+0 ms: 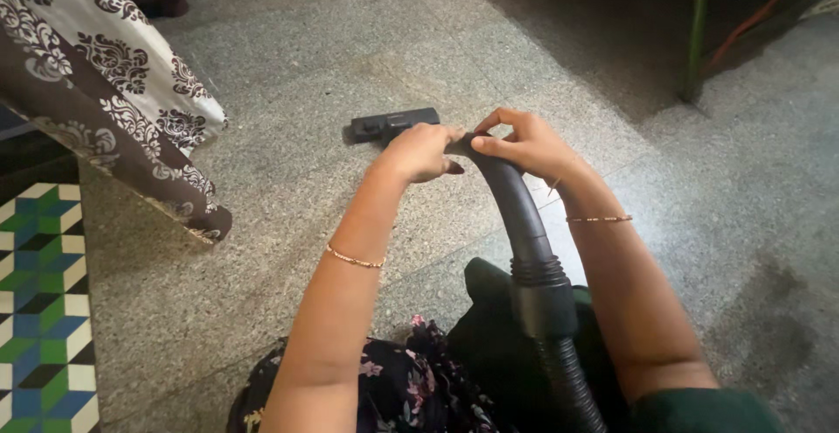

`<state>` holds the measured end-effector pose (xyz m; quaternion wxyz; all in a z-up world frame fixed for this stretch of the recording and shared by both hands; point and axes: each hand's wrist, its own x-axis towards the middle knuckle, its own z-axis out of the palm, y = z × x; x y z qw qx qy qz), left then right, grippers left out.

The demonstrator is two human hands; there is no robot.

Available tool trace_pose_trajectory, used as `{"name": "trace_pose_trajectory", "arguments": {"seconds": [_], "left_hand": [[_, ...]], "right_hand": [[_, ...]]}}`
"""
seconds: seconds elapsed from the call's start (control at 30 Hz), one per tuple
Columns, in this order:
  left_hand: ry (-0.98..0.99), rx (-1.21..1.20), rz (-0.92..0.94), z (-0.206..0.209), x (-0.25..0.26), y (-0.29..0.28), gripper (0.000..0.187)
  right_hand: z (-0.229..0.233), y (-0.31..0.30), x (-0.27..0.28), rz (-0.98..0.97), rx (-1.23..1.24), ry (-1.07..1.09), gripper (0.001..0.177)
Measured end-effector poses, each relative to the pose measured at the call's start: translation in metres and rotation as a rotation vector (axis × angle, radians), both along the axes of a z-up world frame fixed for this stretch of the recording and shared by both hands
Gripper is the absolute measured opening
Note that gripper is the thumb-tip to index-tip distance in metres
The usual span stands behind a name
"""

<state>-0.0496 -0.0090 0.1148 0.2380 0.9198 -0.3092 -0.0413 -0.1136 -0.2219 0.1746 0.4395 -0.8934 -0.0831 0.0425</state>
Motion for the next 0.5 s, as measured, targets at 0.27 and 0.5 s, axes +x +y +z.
{"name": "trace_pose_trajectory", "arguments": {"seconds": [0.27, 0.5], "left_hand": [[0.066, 0.056, 0.052, -0.053, 0.036, -0.003, 0.108], [0.162, -0.095, 0.146, -0.116, 0.068, -0.007, 0.12]], "right_hand": [[-0.042, 0.011, 0.041, -0.044, -0.056, 0.027, 0.05], [-0.101, 0.013, 0.09, -0.11, 0.097, 0.097, 0.054]]}}
